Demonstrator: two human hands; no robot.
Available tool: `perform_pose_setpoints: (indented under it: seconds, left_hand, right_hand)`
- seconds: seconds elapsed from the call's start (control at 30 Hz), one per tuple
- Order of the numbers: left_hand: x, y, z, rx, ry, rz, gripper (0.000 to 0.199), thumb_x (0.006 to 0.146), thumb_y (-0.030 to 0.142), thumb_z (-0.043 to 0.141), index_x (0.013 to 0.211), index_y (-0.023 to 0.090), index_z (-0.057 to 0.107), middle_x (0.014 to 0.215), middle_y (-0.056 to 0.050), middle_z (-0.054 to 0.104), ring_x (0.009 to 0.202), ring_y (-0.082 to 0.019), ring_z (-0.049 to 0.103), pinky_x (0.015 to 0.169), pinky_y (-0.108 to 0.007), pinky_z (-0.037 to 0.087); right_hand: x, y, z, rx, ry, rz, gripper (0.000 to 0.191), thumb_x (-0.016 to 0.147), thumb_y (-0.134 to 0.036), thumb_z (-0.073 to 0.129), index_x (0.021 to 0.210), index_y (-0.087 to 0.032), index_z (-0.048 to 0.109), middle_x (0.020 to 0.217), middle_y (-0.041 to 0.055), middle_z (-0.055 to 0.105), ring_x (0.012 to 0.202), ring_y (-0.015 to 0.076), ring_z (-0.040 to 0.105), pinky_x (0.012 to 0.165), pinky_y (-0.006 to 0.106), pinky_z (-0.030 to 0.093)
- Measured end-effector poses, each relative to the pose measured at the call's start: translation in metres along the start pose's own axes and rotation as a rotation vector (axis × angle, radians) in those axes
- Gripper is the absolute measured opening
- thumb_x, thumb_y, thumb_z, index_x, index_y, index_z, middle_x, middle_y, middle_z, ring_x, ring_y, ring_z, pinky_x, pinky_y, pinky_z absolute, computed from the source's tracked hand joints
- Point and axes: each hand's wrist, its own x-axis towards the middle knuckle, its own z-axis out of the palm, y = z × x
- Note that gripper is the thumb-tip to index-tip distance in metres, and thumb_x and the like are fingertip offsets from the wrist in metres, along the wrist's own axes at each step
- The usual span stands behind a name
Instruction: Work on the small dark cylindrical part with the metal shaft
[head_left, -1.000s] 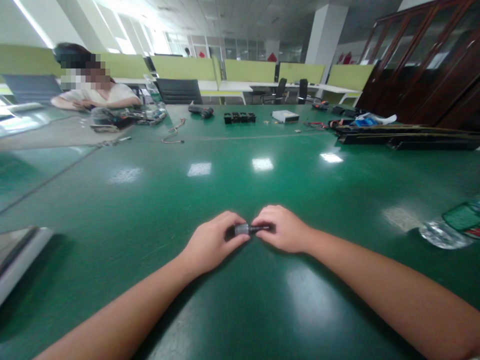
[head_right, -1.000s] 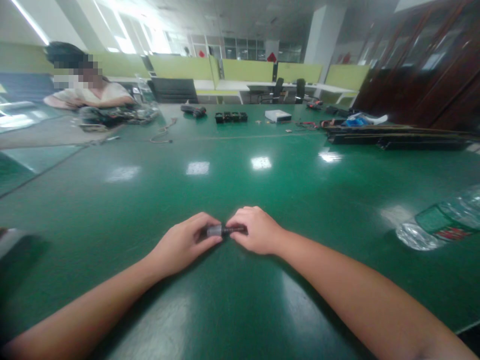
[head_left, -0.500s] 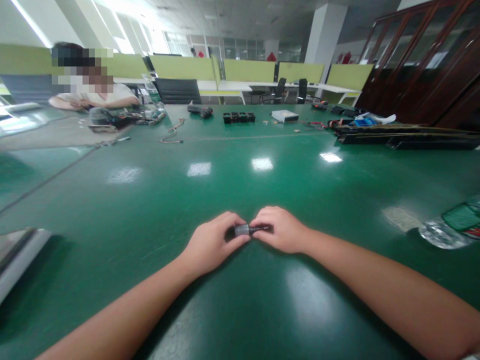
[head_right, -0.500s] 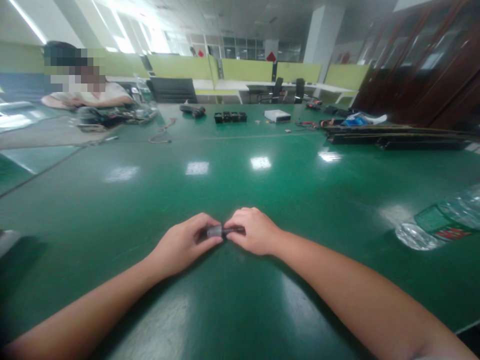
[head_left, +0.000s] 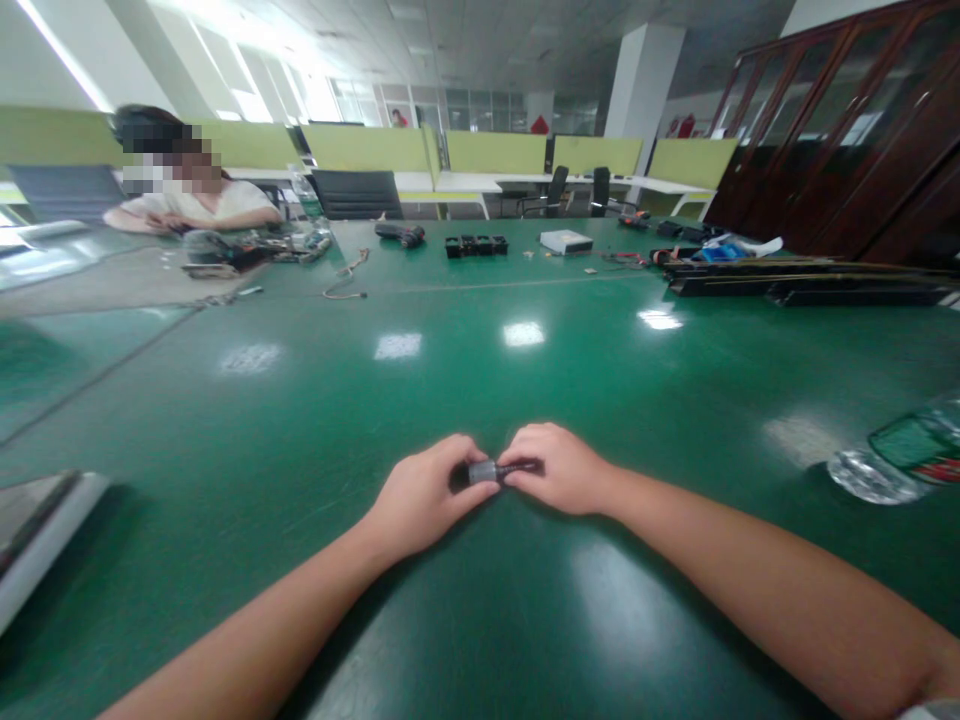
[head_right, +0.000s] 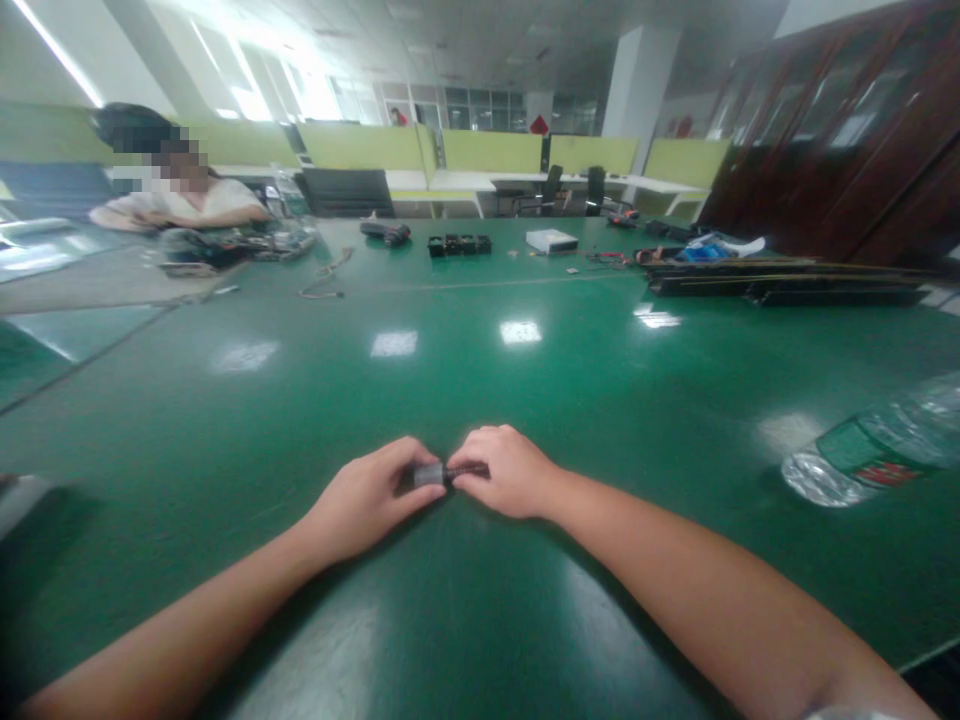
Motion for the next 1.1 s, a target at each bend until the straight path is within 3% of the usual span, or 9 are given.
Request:
perform_pose_setpoints:
  seconds: [1.1]
  left_hand:
    - [-0.0036,-0.0009,-0.0006,-0.012,-0.032,0.002,0.028,0.088,0.049,0.061,0.103,0.025,0.064,0.096,0.0,0.069,0.082,-0.019,0.065,0.071,-0.029,0.047]
  right_hand:
    - [-0.0028,-0.0012,-0.0002,0.016,-0.004,0.027,0.009,0.085,-0.021,0.069,0.094,-0.019,0.073,0.09,0.0027,0.072,0.087,0.0178,0.063,0.081,0.031,0.044]
